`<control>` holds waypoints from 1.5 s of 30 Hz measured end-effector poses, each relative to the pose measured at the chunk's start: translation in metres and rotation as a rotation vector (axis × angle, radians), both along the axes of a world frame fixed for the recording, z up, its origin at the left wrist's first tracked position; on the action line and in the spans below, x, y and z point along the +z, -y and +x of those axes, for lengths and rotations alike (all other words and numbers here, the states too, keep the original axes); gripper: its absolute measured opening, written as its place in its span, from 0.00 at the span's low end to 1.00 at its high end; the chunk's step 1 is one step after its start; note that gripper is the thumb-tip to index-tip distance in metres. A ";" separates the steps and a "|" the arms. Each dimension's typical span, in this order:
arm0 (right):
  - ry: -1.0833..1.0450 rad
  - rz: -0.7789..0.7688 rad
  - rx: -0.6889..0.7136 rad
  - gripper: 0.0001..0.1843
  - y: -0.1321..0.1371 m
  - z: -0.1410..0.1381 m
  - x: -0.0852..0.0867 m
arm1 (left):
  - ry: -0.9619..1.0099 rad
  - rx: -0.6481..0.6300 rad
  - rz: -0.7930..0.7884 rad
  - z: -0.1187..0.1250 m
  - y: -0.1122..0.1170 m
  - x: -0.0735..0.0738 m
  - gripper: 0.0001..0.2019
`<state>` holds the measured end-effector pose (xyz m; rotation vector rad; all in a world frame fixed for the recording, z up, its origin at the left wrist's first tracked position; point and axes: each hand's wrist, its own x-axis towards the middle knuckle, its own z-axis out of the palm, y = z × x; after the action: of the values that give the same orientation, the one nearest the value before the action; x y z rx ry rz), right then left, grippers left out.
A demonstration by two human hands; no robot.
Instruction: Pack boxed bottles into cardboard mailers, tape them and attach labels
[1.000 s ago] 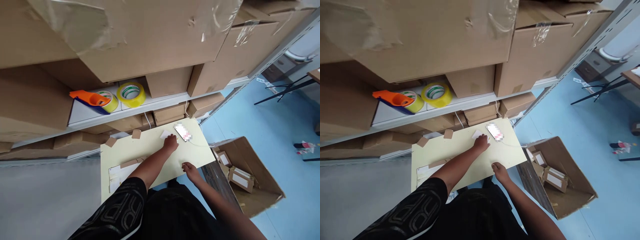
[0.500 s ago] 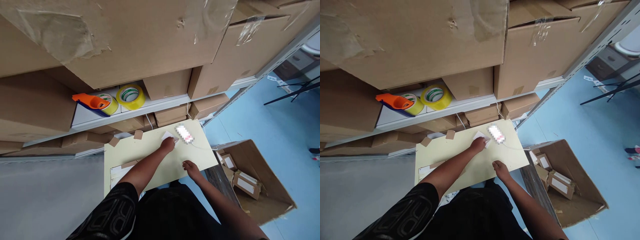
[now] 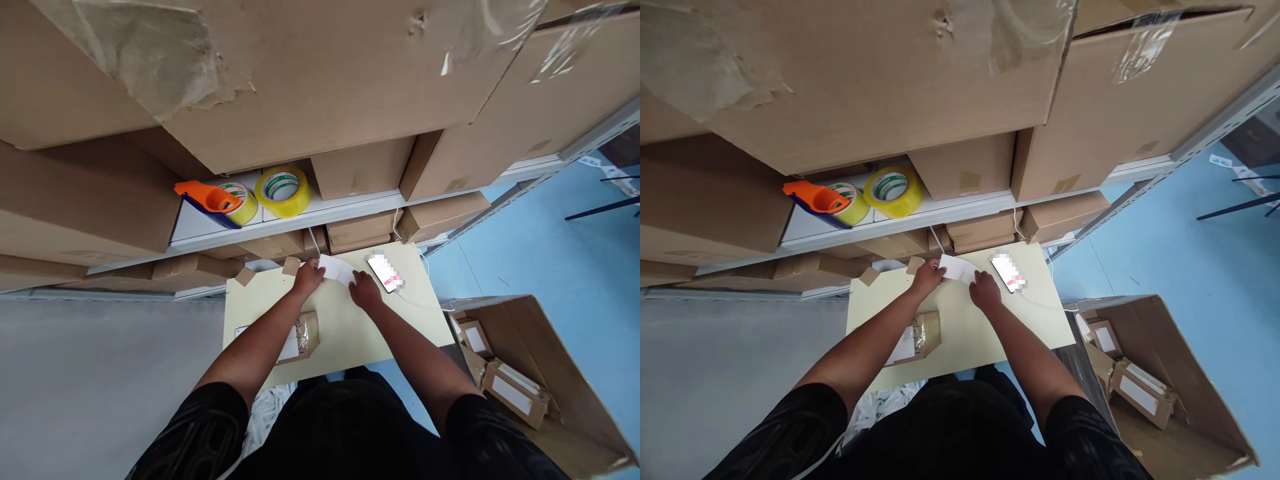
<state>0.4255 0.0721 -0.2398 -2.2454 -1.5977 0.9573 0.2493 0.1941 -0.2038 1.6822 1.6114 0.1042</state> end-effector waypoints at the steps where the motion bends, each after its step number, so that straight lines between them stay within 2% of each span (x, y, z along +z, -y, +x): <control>1: 0.011 -0.047 0.023 0.30 -0.011 -0.002 -0.002 | 0.004 0.007 -0.024 -0.002 -0.001 -0.003 0.08; 5: 0.038 -0.187 0.070 0.38 -0.035 -0.011 -0.013 | -0.029 -0.006 -0.046 -0.004 -0.002 -0.014 0.12; 9: 0.110 -0.152 0.098 0.41 -0.034 -0.016 -0.025 | -0.115 -0.001 -0.032 -0.012 -0.008 -0.023 0.09; 13: 0.124 -0.112 0.110 0.41 -0.030 -0.016 -0.034 | -0.247 0.077 -0.034 -0.036 -0.018 -0.027 0.06; 17: 0.109 -0.107 0.098 0.42 -0.030 -0.008 -0.036 | -0.288 0.146 0.017 -0.071 -0.017 -0.016 0.07; 20: 0.101 -0.082 0.104 0.40 -0.027 -0.005 -0.029 | -0.192 0.181 0.112 -0.098 0.003 0.007 0.11; 22: 0.072 -0.021 0.112 0.37 -0.019 -0.012 -0.017 | -0.064 0.234 0.216 -0.112 0.025 0.028 0.13; 24: -0.053 0.089 0.102 0.34 -0.005 -0.030 0.004 | 0.021 0.292 0.335 -0.122 0.051 0.052 0.13; 27: -0.501 0.235 0.069 0.34 0.022 -0.077 0.048 | 0.059 0.299 0.458 -0.127 0.092 0.087 0.11; 29: -0.814 0.274 0.072 0.37 0.037 -0.114 0.079 | 0.117 0.194 0.498 -0.126 0.116 0.105 0.09; 31: -0.996 0.292 0.037 0.37 0.045 -0.146 0.106 | 0.203 0.038 0.511 -0.127 0.136 0.118 0.06; 33: -1.044 0.313 -0.114 0.31 0.048 -0.170 0.124 | 0.282 -0.119 0.529 -0.133 0.152 0.126 0.16; 35: -1.007 0.337 -0.338 0.25 0.047 -0.187 0.135 | 0.349 -0.262 0.555 -0.147 0.165 0.133 0.24; 37: -0.978 0.367 -0.511 0.21 0.048 -0.198 0.144 | 0.411 -0.364 0.566 -0.170 0.175 0.139 0.24; 38: -0.986 0.375 -0.560 0.20 0.050 -0.203 0.148 | 0.437 -0.372 0.566 -0.185 0.177 0.142 0.21; 40: -1.035 0.381 -0.612 0.19 0.058 -0.214 0.159 | 0.471 -0.277 0.545 -0.217 0.177 0.149 0.14; 42: -1.078 0.374 -0.646 0.21 0.069 -0.226 0.175 | 0.512 -0.080 0.476 -0.249 0.170 0.155 0.10; 43: -1.089 0.373 -0.659 0.21 0.075 -0.233 0.183 | 0.557 0.005 0.414 -0.263 0.165 0.158 0.09; 45: -1.099 0.372 -0.668 0.22 0.087 -0.248 0.201 | 0.698 0.068 0.252 -0.287 0.156 0.166 0.12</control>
<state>0.1772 -0.0148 -0.0391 -1.3524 -0.4388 1.1989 -0.0373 0.0377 -0.0382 1.5254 1.1470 0.8594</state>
